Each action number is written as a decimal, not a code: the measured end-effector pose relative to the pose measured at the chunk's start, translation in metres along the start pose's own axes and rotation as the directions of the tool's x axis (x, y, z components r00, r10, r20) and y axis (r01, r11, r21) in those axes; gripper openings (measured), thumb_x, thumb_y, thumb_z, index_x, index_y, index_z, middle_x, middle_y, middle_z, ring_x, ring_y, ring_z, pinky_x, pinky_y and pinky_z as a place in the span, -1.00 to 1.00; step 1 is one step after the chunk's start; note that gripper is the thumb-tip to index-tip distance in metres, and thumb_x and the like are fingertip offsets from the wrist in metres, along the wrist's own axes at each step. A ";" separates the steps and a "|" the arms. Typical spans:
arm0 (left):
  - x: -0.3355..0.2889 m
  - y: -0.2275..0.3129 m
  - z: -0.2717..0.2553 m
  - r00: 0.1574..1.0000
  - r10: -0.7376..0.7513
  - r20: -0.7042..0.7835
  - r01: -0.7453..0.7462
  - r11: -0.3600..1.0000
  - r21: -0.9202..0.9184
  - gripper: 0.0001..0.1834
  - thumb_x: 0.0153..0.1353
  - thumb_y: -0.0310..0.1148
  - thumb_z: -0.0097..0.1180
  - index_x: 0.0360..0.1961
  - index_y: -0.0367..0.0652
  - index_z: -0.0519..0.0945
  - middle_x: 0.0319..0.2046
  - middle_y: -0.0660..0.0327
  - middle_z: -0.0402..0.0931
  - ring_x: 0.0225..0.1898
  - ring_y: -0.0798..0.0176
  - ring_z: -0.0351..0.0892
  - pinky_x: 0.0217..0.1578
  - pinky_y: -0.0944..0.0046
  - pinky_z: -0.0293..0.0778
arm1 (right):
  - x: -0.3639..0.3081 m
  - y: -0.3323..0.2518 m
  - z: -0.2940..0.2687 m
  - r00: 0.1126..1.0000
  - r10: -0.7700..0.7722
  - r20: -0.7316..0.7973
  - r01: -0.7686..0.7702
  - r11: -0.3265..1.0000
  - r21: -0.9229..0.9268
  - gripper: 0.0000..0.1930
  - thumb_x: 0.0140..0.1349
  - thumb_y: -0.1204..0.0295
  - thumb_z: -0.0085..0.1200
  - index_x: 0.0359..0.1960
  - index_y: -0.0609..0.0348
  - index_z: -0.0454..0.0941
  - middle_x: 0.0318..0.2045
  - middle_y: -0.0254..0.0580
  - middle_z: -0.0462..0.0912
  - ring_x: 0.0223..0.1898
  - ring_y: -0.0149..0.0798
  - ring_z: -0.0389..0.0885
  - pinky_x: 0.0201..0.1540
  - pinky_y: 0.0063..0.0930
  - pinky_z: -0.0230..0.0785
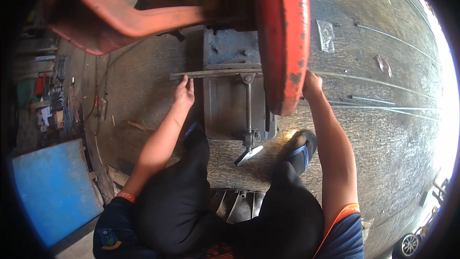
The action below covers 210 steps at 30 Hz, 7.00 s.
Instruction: Cutting a metal rod using a chop saw.
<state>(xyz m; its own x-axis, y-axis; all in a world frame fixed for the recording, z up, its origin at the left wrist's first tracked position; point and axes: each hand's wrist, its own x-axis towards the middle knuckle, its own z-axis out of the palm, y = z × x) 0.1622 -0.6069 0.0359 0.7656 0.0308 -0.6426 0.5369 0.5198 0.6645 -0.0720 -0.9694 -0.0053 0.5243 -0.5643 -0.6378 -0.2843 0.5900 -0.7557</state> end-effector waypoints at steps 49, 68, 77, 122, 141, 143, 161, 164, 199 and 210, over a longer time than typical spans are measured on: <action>0.005 0.006 -0.006 0.999 0.036 0.013 -0.036 0.999 0.003 -0.84 0.18 -0.50 0.17 -0.20 -0.17 0.51 -0.19 0.27 0.52 -0.11 0.38 0.49 0.00 0.33 0.50 | -0.016 -0.018 0.011 0.969 0.060 -0.238 -0.090 0.989 -0.115 -0.71 0.14 0.29 0.12 -0.36 0.36 0.58 -0.44 -0.16 0.61 -0.44 -0.28 0.55 -0.41 -0.41 0.39; 0.002 0.012 -0.007 0.999 0.001 0.036 -0.002 1.000 0.008 -0.80 0.13 -0.52 0.22 -0.21 -0.18 0.52 -0.16 0.27 0.51 -0.08 0.38 0.48 0.04 0.26 0.48 | -0.033 0.019 -0.054 0.999 -0.049 0.006 0.049 0.999 -0.003 -0.70 0.18 0.26 0.05 -0.23 0.26 0.58 -0.35 -0.18 0.65 -0.31 -0.19 0.61 -0.21 -0.32 0.42; 0.008 0.009 -0.011 0.997 -0.011 0.079 0.011 1.000 0.010 -0.82 0.12 -0.51 0.23 -0.25 -0.15 0.53 -0.23 0.32 0.54 -0.13 0.41 0.50 0.00 0.31 0.49 | -0.015 0.002 -0.026 0.997 -0.074 0.040 0.074 0.997 0.003 -0.70 0.17 0.25 0.05 -0.19 0.20 0.58 -0.32 -0.20 0.65 -0.27 -0.14 0.62 -0.14 -0.26 0.43; 0.005 0.011 0.001 0.998 0.008 -0.057 -0.013 0.996 -0.087 -0.81 0.13 -0.60 0.18 -0.20 -0.34 0.54 -0.13 0.13 0.52 -0.08 0.26 0.53 -0.09 0.29 0.63 | -0.265 -0.300 0.178 0.398 -0.787 0.471 0.869 0.160 -0.468 -0.74 0.00 0.58 0.05 -0.22 0.34 0.58 -0.30 -0.15 0.64 -0.20 -0.30 0.56 -0.11 -0.43 0.39; 0.047 0.006 -0.021 0.999 -0.037 0.019 0.037 0.999 -0.019 -0.73 0.24 -0.49 0.09 -0.04 -0.22 0.45 -0.03 0.15 0.45 -0.02 0.26 0.50 -0.04 0.33 0.57 | -0.289 -0.139 0.127 0.314 -0.912 0.264 0.887 0.183 -0.423 -0.44 0.05 0.60 0.01 0.19 0.30 0.35 0.28 0.22 0.22 0.34 -0.01 0.17 0.29 -0.31 0.12; 0.056 0.002 -0.029 0.997 -0.060 0.054 0.061 0.998 -0.018 -0.75 0.25 -0.47 0.07 -0.04 -0.21 0.46 -0.04 0.15 0.46 -0.03 0.25 0.50 -0.05 0.32 0.58 | -0.288 -0.125 0.120 0.325 -0.888 0.327 0.883 0.161 -0.441 -0.44 0.18 0.62 -0.04 0.26 0.42 0.20 0.29 0.11 0.23 0.35 -0.12 0.13 0.35 -0.31 -0.01; 0.021 0.030 -0.009 0.988 -0.102 0.119 0.092 0.992 0.082 -0.76 0.31 -0.29 0.02 -0.08 -0.19 0.50 -0.12 0.19 0.53 -0.07 0.24 0.53 -0.08 0.36 0.54 | -0.282 -0.082 0.112 0.249 -0.926 0.285 0.827 0.050 -0.560 -0.39 0.12 0.56 -0.02 0.27 0.40 0.18 0.25 0.27 0.24 0.31 0.09 0.21 0.28 -0.24 0.15; 0.010 0.000 0.013 0.973 -0.170 0.156 0.155 0.982 0.103 -0.72 0.34 -0.25 -0.03 -0.05 -0.18 0.49 -0.08 0.18 0.52 -0.04 0.24 0.52 -0.03 0.33 0.50 | -0.277 -0.075 0.094 0.218 -0.922 0.321 0.771 -0.039 -0.636 -0.40 0.17 0.55 -0.04 0.28 0.39 0.15 0.25 0.21 0.26 0.30 0.02 0.24 0.27 -0.29 0.16; 0.023 -0.014 -0.021 0.608 0.056 0.792 -0.748 -0.294 0.595 -0.56 0.32 -0.03 -0.12 -0.08 -0.15 0.58 -0.11 -0.10 0.53 0.01 -0.15 0.46 0.00 0.03 0.39 | -0.281 -0.077 0.103 0.304 -0.914 0.268 0.785 0.081 -0.614 -0.41 0.23 0.49 -0.08 0.31 0.35 0.10 0.28 0.10 0.24 0.31 -0.08 0.22 0.32 -0.32 0.07; 0.063 -0.025 -0.039 0.673 0.159 0.722 -0.680 0.519 0.519 -0.65 0.33 -0.24 -0.15 -0.01 -0.25 0.48 -0.08 -0.06 0.49 0.00 -0.06 0.48 -0.02 0.08 0.49 | -0.276 -0.079 0.108 0.252 -0.926 0.280 0.840 0.066 -0.538 -0.40 0.18 0.54 -0.06 0.29 0.37 0.14 0.26 0.15 0.26 0.30 -0.02 0.23 0.29 -0.30 0.11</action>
<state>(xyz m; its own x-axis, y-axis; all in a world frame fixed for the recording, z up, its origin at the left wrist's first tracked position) 0.1838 -0.5848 -0.0361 0.8566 -0.5134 -0.0510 -0.0580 -0.1941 0.9793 -0.1074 -0.7981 0.2466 0.6204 -0.5270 0.5809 -0.0103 -0.7460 -0.6659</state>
